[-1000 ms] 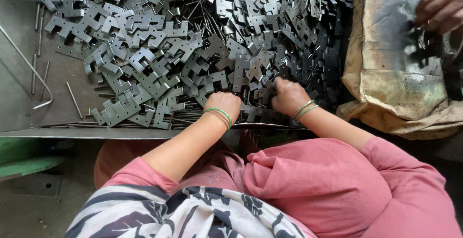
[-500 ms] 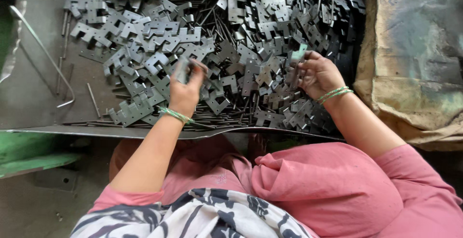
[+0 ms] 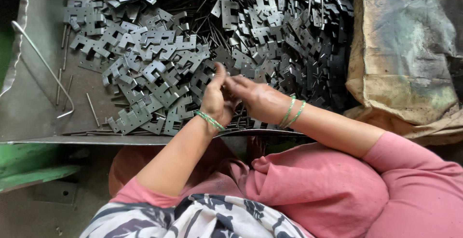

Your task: The person inserts metal rods into small metal brackets and places the assembled units into a large metal tray. The person handles the parts by hand, repeatedly picking up brackets and rods, inserting them, and depositing the finished assemblies.

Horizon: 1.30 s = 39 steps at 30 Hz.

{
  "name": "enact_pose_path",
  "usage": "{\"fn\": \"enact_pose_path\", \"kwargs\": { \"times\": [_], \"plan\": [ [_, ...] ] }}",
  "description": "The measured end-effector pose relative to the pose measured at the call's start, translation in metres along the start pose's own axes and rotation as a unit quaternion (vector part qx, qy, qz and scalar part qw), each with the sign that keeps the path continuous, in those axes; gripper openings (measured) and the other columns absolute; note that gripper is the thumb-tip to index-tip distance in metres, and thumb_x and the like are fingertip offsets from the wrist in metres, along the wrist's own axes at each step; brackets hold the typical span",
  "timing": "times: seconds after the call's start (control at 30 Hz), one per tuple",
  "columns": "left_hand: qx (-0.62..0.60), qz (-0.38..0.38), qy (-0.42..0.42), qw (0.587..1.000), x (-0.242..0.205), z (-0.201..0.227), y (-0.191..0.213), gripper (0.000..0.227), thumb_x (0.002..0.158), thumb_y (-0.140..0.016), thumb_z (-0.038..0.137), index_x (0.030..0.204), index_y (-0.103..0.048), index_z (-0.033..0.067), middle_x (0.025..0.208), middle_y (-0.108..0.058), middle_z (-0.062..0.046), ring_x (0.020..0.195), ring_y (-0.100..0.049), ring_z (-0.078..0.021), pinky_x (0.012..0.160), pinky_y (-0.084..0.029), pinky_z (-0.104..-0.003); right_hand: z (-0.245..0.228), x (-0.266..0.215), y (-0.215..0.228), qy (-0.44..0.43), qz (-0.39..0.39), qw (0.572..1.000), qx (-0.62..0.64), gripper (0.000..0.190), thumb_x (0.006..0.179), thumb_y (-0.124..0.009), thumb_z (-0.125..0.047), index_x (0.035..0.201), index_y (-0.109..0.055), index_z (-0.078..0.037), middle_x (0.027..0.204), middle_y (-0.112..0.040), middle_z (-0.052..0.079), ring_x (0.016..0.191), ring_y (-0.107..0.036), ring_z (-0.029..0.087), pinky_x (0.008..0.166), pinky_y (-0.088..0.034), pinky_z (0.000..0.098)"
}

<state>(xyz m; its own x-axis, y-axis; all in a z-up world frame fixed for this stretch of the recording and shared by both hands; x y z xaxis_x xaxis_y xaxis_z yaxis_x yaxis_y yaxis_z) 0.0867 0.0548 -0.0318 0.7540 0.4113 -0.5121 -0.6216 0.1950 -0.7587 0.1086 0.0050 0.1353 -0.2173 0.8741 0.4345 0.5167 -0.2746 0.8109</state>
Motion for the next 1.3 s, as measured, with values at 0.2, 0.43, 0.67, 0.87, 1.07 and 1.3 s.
{"fn": "enact_pose_path", "kwargs": {
  "times": [0.2, 0.43, 0.67, 0.87, 1.07, 1.3],
  "plan": [
    [0.622, -0.184, -0.286, 0.706, -0.031, 0.016, -0.034, 0.062, 0.079, -0.070, 0.023, 0.137, -0.057, 0.0079, 0.126, -0.066, -0.010, 0.114, -0.060, -0.0306, 0.099, -0.049, -0.041, 0.142, -0.107, 0.067, -0.583, 0.216, 0.654, 0.432, 0.043, 0.088, -0.063, 0.004, 0.130, -0.067, -0.004, 0.111, -0.076, 0.013, 0.084, -0.077, 0.022, 0.074, -0.069, 0.0323],
    [0.894, -0.263, -0.273, 0.240, -0.027, -0.016, 0.018, 0.045, 0.078, -0.064, 0.008, 0.121, -0.070, 0.0170, 0.111, -0.068, -0.003, 0.119, -0.059, -0.0274, 0.101, -0.045, -0.043, 0.191, -0.222, 0.250, -0.466, 0.199, 0.805, -0.310, 0.063, 0.091, -0.063, 0.008, 0.151, -0.043, 0.003, 0.133, -0.061, 0.025, 0.102, -0.068, 0.034, 0.088, -0.060, 0.0402],
    [0.870, -0.297, -0.277, 0.280, -0.013, -0.004, -0.007, 0.050, 0.065, -0.084, 0.024, 0.114, -0.075, 0.0230, 0.101, -0.069, -0.004, 0.108, -0.063, -0.0281, 0.096, -0.049, -0.044, 0.198, -0.218, 0.208, -0.456, -0.085, 0.691, -0.555, 0.080, 0.088, -0.075, -0.014, 0.158, -0.040, 0.005, 0.135, -0.058, 0.030, 0.119, -0.062, 0.038, 0.087, -0.056, 0.0426],
    [0.674, -0.227, -0.337, 0.617, -0.011, 0.068, -0.051, 0.039, 0.077, -0.085, 0.012, 0.115, -0.077, 0.0160, 0.094, -0.070, -0.006, 0.084, -0.072, -0.0241, 0.075, -0.059, -0.034, 0.132, -0.114, 0.012, -0.252, -0.155, 0.954, -0.049, 0.058, 0.070, -0.075, -0.002, 0.127, -0.065, -0.002, 0.128, -0.061, 0.022, 0.111, -0.062, 0.040, 0.092, -0.055, 0.0445],
    [0.720, -0.056, -0.441, 0.532, -0.021, 0.112, -0.030, 0.026, 0.079, -0.087, 0.005, 0.103, -0.077, 0.0108, 0.097, -0.073, -0.009, 0.083, -0.071, -0.0253, 0.074, -0.058, -0.034, 0.115, -0.135, -0.069, -0.164, -0.288, 0.927, -0.175, 0.045, 0.071, -0.070, -0.007, 0.116, -0.068, -0.007, 0.130, -0.059, 0.016, 0.125, -0.053, 0.035, 0.094, -0.051, 0.0451],
    [0.050, -0.057, -0.188, 0.979, -0.028, 0.137, 0.075, 0.037, 0.087, -0.077, -0.010, 0.122, -0.065, -0.0073, 0.110, -0.072, -0.018, 0.097, -0.073, -0.0271, 0.089, -0.061, -0.036, 0.140, -0.150, -0.049, -0.257, -0.208, 0.943, -0.034, 0.023, 0.082, -0.081, -0.012, 0.100, -0.068, -0.004, 0.100, -0.070, 0.012, 0.094, -0.069, 0.032, 0.079, -0.057, 0.0424]
  ]
}}
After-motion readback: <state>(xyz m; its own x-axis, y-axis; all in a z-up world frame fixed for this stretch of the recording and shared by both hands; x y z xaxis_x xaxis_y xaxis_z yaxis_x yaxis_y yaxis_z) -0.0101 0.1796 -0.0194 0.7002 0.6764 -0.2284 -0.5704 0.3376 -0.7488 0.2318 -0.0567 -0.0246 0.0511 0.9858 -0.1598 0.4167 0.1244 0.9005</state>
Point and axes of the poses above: each hand's wrist, its own x-axis towards the middle knuckle, its own y-axis out of the back of the hand, z = x × y, the point moved 10 cm from there along x, towards the middle knuckle
